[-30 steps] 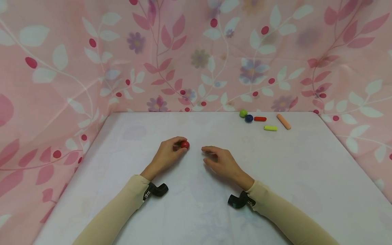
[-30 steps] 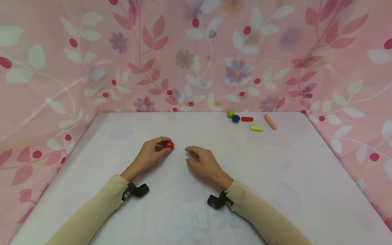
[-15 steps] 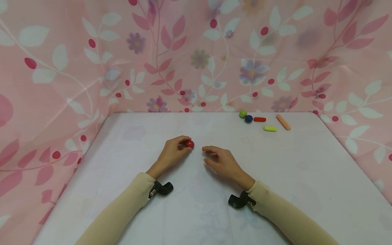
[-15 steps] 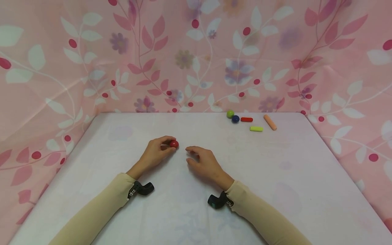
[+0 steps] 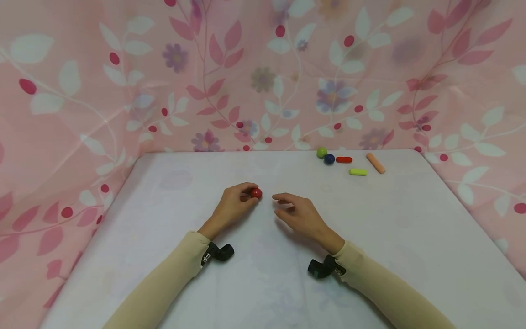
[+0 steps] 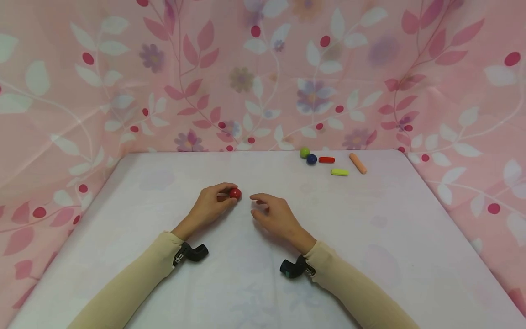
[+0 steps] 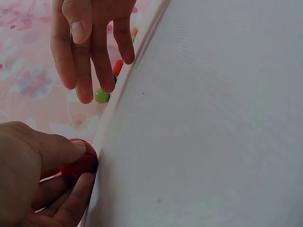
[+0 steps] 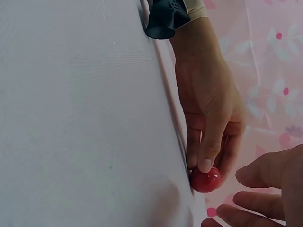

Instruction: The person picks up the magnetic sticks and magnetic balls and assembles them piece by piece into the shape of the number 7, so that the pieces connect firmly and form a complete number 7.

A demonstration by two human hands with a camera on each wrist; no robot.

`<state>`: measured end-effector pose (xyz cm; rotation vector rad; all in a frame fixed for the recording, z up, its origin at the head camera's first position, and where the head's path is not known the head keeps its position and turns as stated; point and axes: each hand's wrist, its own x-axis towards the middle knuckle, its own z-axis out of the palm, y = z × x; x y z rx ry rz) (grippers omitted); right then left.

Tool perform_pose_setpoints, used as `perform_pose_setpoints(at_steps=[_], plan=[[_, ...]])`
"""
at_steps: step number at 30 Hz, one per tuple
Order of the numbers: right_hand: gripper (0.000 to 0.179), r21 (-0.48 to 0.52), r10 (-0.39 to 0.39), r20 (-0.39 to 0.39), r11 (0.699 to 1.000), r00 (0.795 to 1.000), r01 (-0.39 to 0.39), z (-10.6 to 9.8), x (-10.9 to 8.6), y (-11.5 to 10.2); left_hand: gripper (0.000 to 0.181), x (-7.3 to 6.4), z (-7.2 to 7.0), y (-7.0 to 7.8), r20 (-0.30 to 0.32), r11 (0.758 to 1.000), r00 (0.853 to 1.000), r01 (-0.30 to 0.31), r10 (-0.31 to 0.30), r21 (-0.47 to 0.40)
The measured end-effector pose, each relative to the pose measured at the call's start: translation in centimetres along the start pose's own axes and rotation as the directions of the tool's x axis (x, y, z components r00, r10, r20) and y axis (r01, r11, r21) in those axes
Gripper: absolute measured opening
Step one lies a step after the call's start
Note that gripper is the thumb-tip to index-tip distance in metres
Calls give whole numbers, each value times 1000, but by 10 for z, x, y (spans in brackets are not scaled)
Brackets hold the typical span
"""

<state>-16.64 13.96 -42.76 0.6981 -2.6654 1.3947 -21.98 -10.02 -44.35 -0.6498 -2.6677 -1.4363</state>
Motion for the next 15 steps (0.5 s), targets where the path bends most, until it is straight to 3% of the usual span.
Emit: perform_pose_setpoints(at_steps=[7,15], plan=[[38,32,57,-20,998,998,-56,-20,-1,1,39,-2,-2,-6,4,1000,1000,6,-6,-3],[37,-24,74,-98,997,992,-76,-51,6,12,39,-2,0,-7,-5,1000,1000,-9,9,-26]])
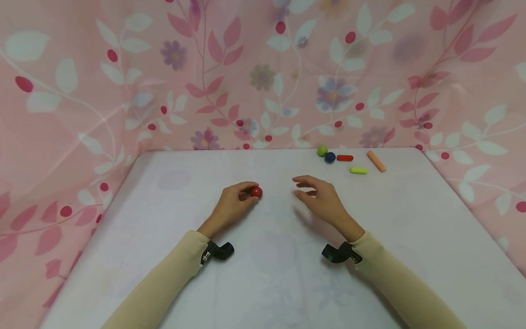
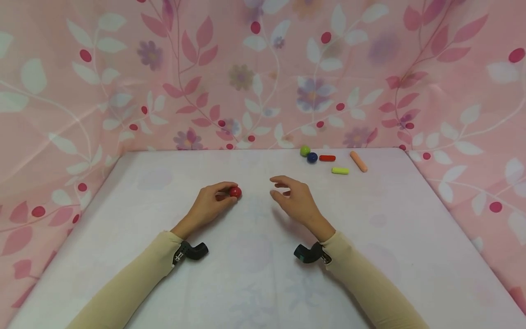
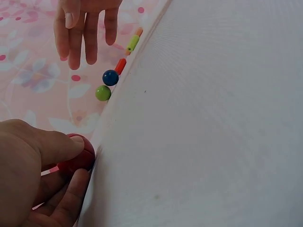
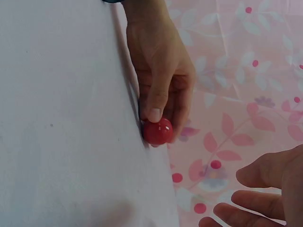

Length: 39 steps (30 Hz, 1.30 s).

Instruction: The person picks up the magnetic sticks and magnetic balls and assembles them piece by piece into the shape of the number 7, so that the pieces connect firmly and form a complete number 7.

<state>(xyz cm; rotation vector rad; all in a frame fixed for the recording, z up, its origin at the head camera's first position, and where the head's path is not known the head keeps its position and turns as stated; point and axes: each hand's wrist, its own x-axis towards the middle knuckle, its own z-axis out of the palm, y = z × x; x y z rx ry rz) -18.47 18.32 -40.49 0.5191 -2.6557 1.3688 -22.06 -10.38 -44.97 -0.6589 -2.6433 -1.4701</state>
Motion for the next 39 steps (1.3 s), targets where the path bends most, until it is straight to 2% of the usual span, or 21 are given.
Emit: perform_pose_setpoints(at_steps=[6,12,21,26,31,39], plan=[[35,-27,16,-48,999,999,-17,-21,5,5,40,-1,0,-1,-7,1000,1000,-6,6,-3],[33,-19,43,-90,999,995,-45,-38,8,11,38,-1,0,-2,1,1000,1000,22,-22,10],[30,-25,67,-129,997,989,-71,-49,15,27,37,0,0,-3,-8,1000,1000,30,-30,0],[30,-35,80,-157,996,984,-86,-54,14,32,40,-3,-1,-5,-7,999,1000,26,-26,-36],[31,-44,69,-172,996,983,-78,-59,16,35,39,-6,-2,-8,-22,998,999,26,-27,-63],[31,-104,53,-214,992,975,-77,-76,18,43,35,-1,1,-4,-16,997,999,33,-34,-72]])
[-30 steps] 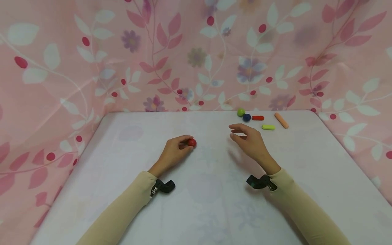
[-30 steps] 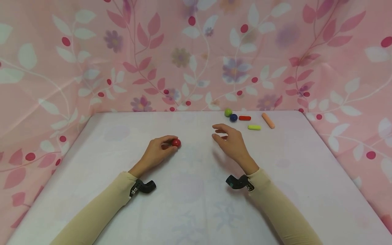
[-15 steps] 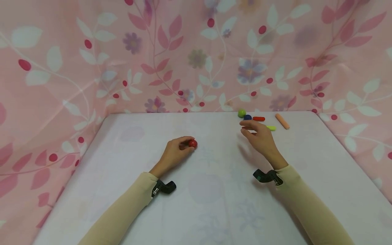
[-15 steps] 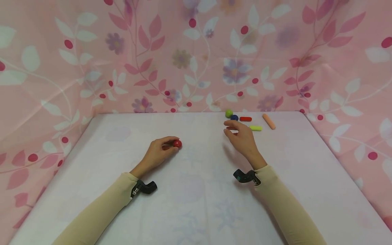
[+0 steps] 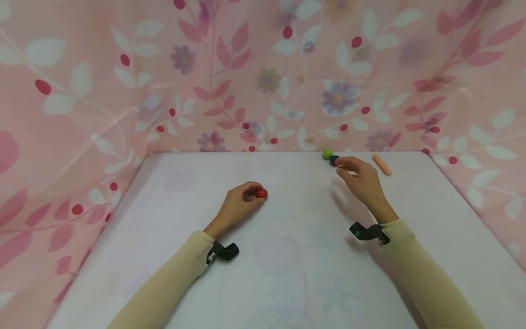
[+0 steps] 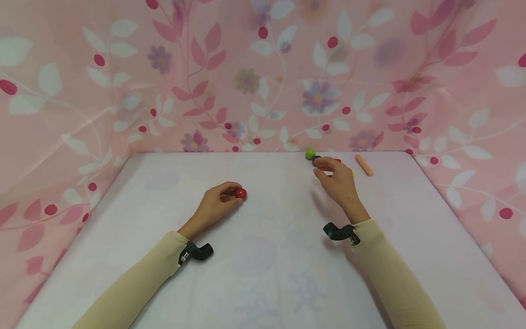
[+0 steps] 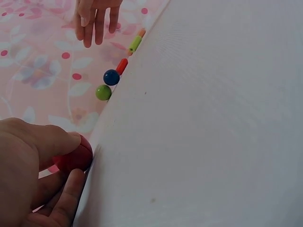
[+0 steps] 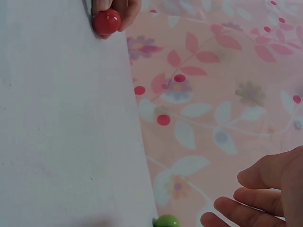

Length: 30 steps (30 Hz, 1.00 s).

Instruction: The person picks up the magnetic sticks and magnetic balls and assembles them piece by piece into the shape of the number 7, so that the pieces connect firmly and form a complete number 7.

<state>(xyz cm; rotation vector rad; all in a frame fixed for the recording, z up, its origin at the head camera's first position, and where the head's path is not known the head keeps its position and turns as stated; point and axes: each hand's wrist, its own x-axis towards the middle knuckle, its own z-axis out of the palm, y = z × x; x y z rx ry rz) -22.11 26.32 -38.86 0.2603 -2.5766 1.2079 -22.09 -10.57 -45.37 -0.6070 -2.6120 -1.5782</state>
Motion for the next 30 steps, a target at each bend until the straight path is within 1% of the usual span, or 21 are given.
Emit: perform_pose_setpoints(at_steps=[3,7,10,12,16,19,21,24,30], plan=[[31,-22,5,-9,1000,1000,-5,-3,0,3,35,0,0,0,5,1000,1000,4,-4,7],[30,-28,-11,-22,1000,1000,11,-8,3,8,34,1,0,0,11,1000,1000,9,-9,12],[29,-23,-27,-22,999,999,26,-11,6,11,34,1,0,-2,11,1000,1000,0,0,11],[29,-38,-24,-22,999,999,23,-14,8,13,35,2,0,-2,10,1000,1000,-8,8,9],[32,-100,6,-27,995,1000,-9,-20,14,18,35,2,2,-2,8,1000,1000,-30,30,-9],[33,-156,25,-42,987,999,-31,-25,19,23,33,4,4,0,9,999,999,-37,37,-15],[33,-175,27,-45,984,999,-34,-27,22,26,32,4,4,1,10,999,999,-34,34,-14],[35,-176,39,-38,983,999,-45,-28,28,32,32,3,4,2,7,1000,1000,-26,26,-8],[37,-189,69,13,980,998,-66,-31,42,45,33,0,2,0,3,1000,1000,-27,27,3]])
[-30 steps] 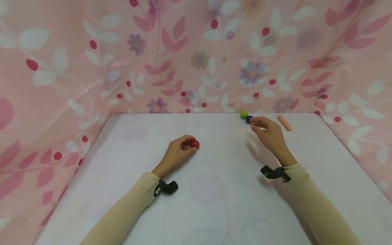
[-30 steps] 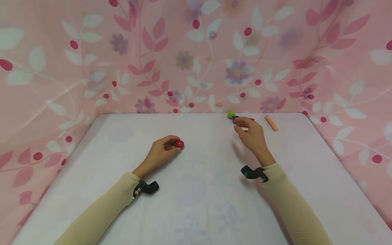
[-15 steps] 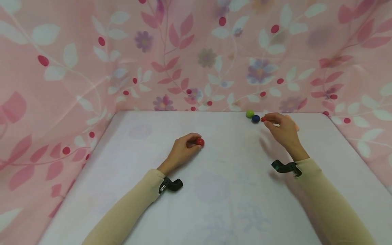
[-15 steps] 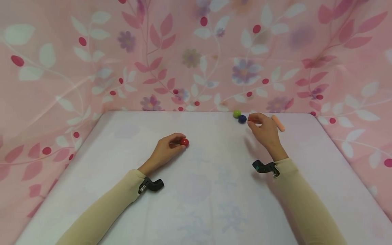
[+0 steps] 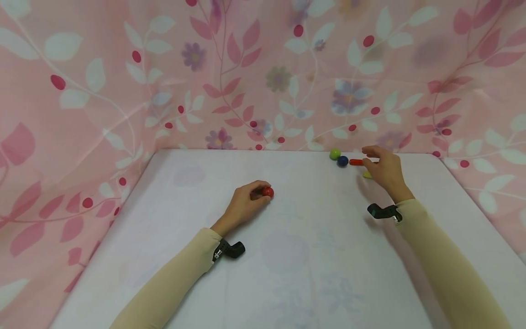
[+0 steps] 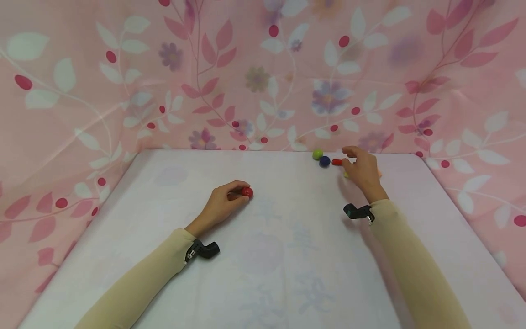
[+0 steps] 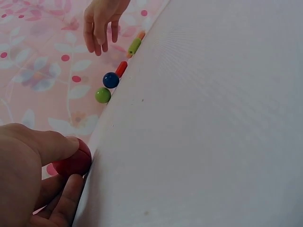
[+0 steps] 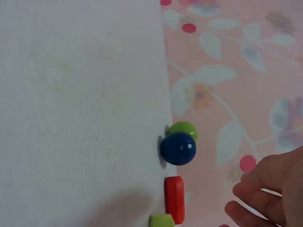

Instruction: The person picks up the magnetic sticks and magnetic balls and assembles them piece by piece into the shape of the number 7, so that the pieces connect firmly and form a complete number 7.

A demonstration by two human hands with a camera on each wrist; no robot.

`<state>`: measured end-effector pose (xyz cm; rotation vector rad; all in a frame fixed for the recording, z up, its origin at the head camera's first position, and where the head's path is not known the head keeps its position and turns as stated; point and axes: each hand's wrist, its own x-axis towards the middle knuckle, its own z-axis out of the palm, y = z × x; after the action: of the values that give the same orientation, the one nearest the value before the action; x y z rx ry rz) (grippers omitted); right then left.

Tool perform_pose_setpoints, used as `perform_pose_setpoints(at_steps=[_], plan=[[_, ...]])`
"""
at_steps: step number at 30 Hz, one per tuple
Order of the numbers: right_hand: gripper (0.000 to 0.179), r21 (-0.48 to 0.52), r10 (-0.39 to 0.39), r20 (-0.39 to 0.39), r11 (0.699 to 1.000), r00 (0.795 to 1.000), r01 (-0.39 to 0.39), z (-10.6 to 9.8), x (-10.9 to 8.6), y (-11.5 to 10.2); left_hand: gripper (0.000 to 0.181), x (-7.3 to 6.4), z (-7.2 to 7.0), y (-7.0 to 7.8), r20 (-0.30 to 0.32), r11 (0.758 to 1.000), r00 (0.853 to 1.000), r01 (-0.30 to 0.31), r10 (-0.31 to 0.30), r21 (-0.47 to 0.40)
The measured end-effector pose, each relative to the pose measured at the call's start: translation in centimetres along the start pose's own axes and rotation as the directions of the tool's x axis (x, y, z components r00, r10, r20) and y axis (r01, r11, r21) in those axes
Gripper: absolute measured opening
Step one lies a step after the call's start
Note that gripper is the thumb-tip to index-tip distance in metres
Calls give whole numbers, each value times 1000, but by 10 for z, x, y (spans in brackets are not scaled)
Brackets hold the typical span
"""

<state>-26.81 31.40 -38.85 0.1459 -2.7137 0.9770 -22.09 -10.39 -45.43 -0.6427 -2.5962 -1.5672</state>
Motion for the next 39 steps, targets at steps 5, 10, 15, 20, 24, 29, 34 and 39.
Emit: perform_pose_setpoints(at_steps=[5,10,15,20,24,29,34,39], plan=[[35,-42,24,31,999,999,-22,1,12,14,31,1,0,-1,-1,1000,1000,-11,11,2],[36,-56,47,64,998,997,-43,4,22,26,32,-1,-1,0,-12,1000,1000,-3,3,13],[40,-50,103,96,994,990,-99,8,23,32,32,-3,-1,0,-11,1000,1000,0,1,23],[39,-63,139,108,989,984,-133,11,22,35,32,-3,-1,0,-3,1000,1000,-18,18,15],[37,-68,164,116,985,980,-157,15,21,36,32,-2,0,0,1,1000,1000,-7,7,17],[38,-26,172,125,985,977,-170,22,21,40,32,-3,0,-1,4,1000,1000,7,-7,22],[35,-49,160,94,987,983,-156,27,21,39,33,-4,-1,0,0,1000,1000,1,-1,19],[30,-54,144,56,988,988,-142,30,20,41,33,-3,0,-1,1,1000,1000,-5,5,11]])
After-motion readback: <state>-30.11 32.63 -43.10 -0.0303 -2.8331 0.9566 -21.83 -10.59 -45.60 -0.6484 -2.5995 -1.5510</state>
